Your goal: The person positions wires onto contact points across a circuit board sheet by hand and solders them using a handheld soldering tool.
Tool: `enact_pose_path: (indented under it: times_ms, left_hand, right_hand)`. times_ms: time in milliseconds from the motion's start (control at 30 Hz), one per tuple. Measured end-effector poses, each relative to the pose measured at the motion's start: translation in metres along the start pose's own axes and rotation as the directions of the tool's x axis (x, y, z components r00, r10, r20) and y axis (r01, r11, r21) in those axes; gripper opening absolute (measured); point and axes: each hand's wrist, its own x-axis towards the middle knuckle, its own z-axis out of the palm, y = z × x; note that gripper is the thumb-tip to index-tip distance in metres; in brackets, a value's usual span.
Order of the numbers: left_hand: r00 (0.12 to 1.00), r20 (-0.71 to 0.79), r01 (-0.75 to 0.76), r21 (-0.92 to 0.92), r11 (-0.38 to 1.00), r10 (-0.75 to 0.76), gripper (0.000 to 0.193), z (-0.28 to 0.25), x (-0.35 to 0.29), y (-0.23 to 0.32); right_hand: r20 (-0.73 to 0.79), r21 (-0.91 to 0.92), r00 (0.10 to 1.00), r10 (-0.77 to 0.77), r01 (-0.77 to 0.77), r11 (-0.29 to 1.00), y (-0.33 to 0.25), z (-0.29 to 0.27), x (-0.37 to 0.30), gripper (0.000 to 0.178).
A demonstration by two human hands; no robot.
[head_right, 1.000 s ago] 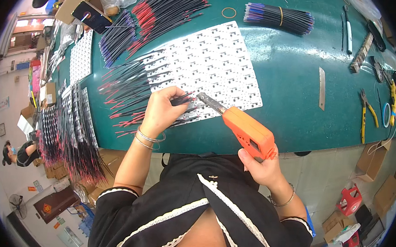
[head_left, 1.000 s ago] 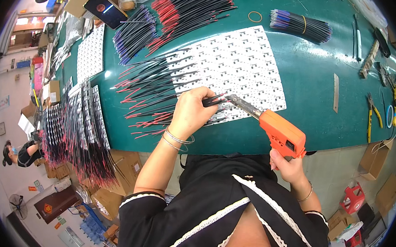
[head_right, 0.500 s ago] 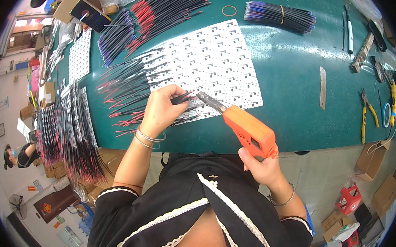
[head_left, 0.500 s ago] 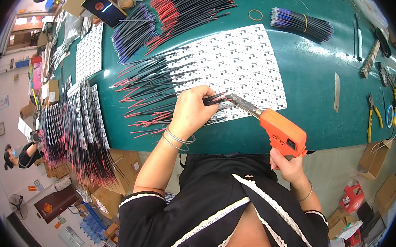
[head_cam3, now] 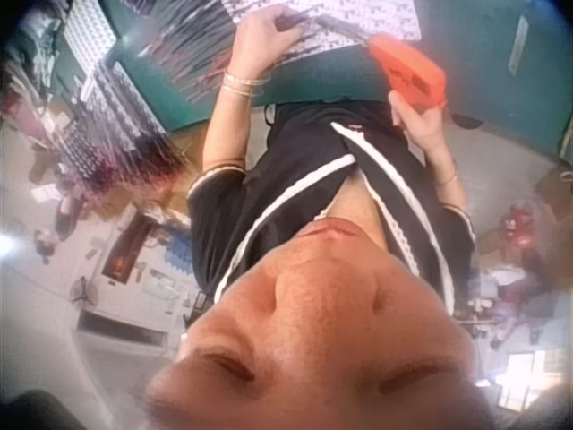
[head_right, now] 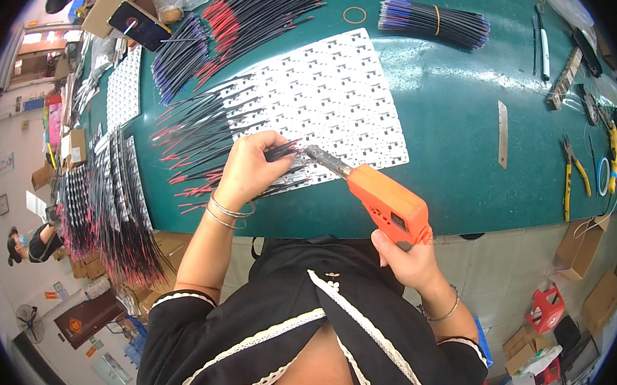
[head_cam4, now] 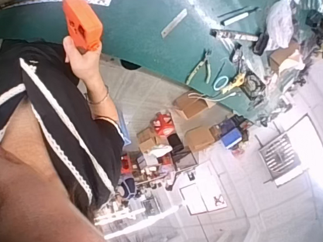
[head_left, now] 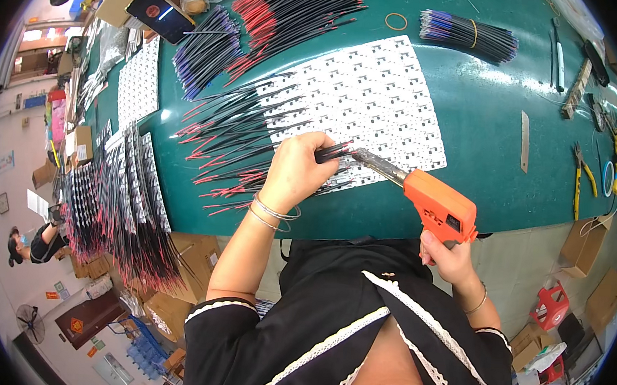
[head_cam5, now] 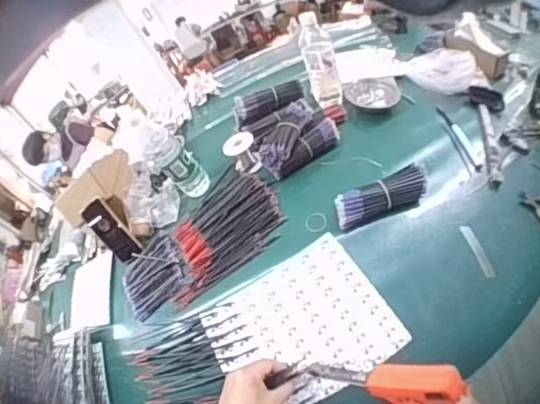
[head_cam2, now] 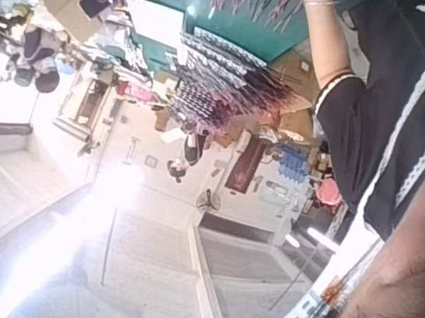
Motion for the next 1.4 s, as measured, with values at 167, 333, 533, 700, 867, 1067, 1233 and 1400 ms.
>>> enact_pose_path:
  times_ms: [167, 333, 533, 700, 867, 1067, 1233, 1400]
  left_hand:
    - [1.000, -0.013, 0.025, 0.054, 0.998, -0.024, 0.013, 0.002, -0.002, 0.003]
    - [0.998, -0.044, -0.048, 0.088, 0.995, 0.052, 0.014, 0.003, -0.002, 0.003]
    - [0.999, 0.006, -0.050, 0.065, 0.997, 0.050, 0.016, -0.002, -0.002, 0.002]
    - [0.999, 0.045, -0.005, -0.137, 0.991, 0.011, 0.013, -0.013, 0.000, 0.002]
    - [0.961, -0.145, -0.240, -0.026, 0.970, 0.234, 0.013, -0.014, 0.004, -0.006]
    - [0.992, -0.126, -0.017, -0.160, 0.987, -0.003, 0.011, -0.014, 0.004, 0.004]
    - [0.987, -0.156, -0.055, -0.033, 0.998, 0.049, 0.011, -0.008, 0.005, 0.000]
    - [0.983, -0.166, -0.078, -0.010, 0.997, 0.075, 0.010, -0.005, 0.008, -0.001]
  right_hand:
    - [0.003, -0.053, 1.000, 0.014, -0.013, 0.999, -0.001, 0.000, 0.000, 0.034]
    - [-0.037, 0.042, 0.996, -0.086, 0.087, 0.995, 0.008, -0.006, -0.004, 0.024]
    - [-0.063, 0.087, 0.993, -0.102, 0.108, 0.990, 0.000, -0.008, 0.000, 0.022]
    - [-0.073, 0.001, 0.992, -0.102, 0.102, 0.995, -0.006, -0.003, 0.005, 0.034]
    - [-0.092, -0.016, 0.991, -0.100, 0.099, 0.995, -0.011, 0.001, 0.009, 0.033]
    - [-0.070, -0.038, 0.991, -0.118, 0.115, 0.993, -0.011, 0.003, 0.011, 0.031]
    - [-0.011, -0.037, 0.995, -0.099, 0.099, 0.994, -0.008, 0.000, 0.010, 0.032]
    - [-0.021, -0.031, 0.999, -0.043, 0.042, 0.999, -0.009, 0.004, 0.013, 0.034]
